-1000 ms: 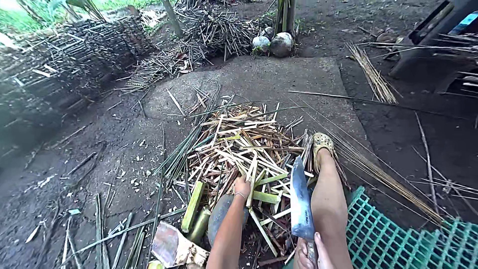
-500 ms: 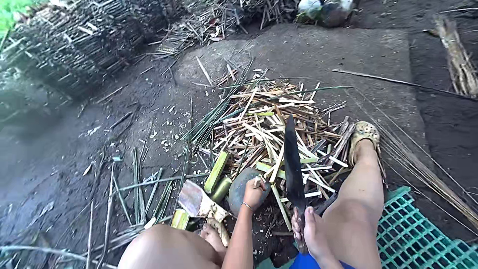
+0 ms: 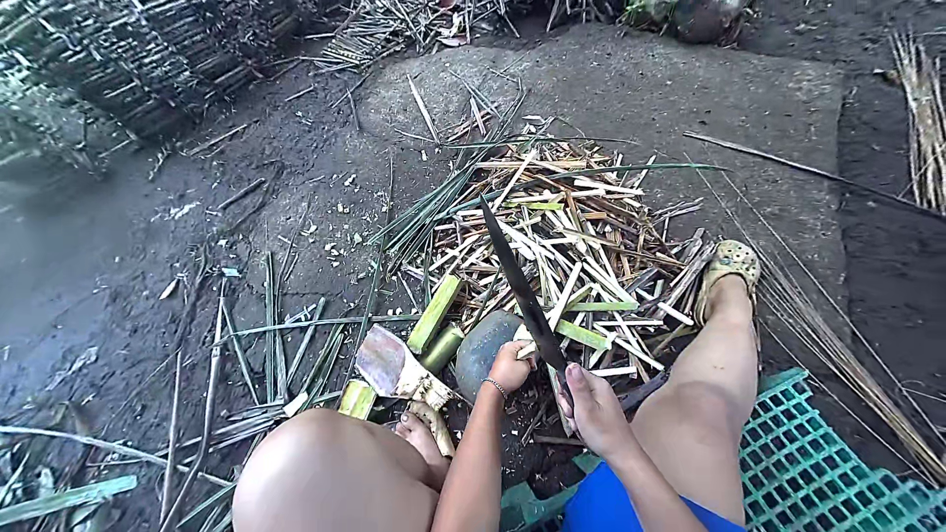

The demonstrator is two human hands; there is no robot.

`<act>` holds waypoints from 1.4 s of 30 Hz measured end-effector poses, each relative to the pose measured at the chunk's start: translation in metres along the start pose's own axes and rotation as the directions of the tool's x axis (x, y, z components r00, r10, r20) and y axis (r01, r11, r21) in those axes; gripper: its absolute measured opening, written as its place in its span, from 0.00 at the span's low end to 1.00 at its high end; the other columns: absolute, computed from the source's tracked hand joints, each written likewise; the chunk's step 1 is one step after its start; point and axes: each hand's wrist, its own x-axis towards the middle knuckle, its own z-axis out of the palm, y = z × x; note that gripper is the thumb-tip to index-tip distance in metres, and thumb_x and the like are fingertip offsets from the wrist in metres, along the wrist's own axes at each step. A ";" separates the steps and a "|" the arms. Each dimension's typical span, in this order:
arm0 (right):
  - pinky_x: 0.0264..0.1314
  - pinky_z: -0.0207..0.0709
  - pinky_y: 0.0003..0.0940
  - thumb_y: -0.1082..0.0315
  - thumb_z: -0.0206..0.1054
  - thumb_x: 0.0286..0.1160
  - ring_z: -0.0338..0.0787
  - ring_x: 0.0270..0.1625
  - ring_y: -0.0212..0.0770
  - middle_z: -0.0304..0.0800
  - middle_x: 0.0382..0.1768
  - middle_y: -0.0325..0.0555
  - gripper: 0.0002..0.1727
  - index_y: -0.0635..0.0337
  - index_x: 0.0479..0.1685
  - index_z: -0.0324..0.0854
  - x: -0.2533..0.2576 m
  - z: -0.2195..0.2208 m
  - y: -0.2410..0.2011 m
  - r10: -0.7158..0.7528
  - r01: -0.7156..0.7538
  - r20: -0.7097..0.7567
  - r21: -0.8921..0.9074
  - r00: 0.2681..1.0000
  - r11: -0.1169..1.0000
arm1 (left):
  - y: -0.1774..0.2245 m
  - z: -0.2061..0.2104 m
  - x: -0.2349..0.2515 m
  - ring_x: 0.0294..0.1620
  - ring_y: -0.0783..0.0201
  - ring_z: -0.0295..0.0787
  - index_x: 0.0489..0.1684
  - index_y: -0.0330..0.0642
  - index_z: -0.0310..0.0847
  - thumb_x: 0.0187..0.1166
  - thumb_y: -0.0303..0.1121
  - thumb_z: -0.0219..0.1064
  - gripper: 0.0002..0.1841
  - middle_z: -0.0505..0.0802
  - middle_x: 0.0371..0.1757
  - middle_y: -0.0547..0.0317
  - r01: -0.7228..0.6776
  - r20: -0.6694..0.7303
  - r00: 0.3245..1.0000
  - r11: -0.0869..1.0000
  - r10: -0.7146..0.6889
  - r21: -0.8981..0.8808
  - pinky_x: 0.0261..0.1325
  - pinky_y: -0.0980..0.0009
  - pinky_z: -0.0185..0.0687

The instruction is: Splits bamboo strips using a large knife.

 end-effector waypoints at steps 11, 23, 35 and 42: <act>0.16 0.66 0.19 0.48 0.41 0.90 0.66 0.12 0.20 0.66 0.12 0.22 0.24 0.48 0.27 0.73 -0.001 -0.003 0.002 0.036 -0.037 0.032 0.024 0.999 0.999 | 0.003 -0.008 0.000 0.37 0.73 0.81 0.36 0.28 0.84 0.64 0.15 0.63 0.07 0.87 0.32 0.58 -0.056 0.112 0.993 0.995 0.046 0.087 0.48 0.69 0.77; 0.16 0.68 0.18 0.38 0.44 0.87 0.67 0.12 0.18 0.66 0.12 0.20 0.27 0.44 0.27 0.75 -0.008 -0.013 -0.017 -0.021 0.021 0.011 -0.014 1.000 1.000 | 0.030 0.004 -0.009 0.27 0.81 0.76 0.27 0.36 0.82 0.48 0.25 0.72 0.09 0.82 0.25 0.69 -0.264 -0.084 0.961 0.964 0.262 -0.009 0.34 0.79 0.72; 0.22 0.69 0.32 0.47 0.40 0.93 0.68 0.15 0.30 0.66 0.16 0.32 0.30 0.58 0.34 0.79 0.015 -0.011 -0.010 0.164 -0.162 0.011 -0.100 0.986 0.982 | 0.030 -0.030 -0.002 0.84 0.44 0.67 0.80 0.30 0.65 0.47 0.19 0.78 0.47 0.72 0.81 0.33 -0.125 -0.003 0.992 0.984 0.127 0.123 0.84 0.48 0.64; 0.18 0.69 0.30 0.46 0.39 0.93 0.67 0.13 0.30 0.65 0.14 0.31 0.30 0.57 0.33 0.77 0.025 -0.013 -0.016 0.134 -0.135 -0.034 -0.025 0.990 0.991 | 0.016 -0.044 -0.012 0.78 0.53 0.69 0.89 0.29 0.42 0.58 0.21 0.59 0.47 0.58 0.88 0.32 -0.336 -0.838 0.535 0.884 -0.105 -0.326 0.66 0.62 0.75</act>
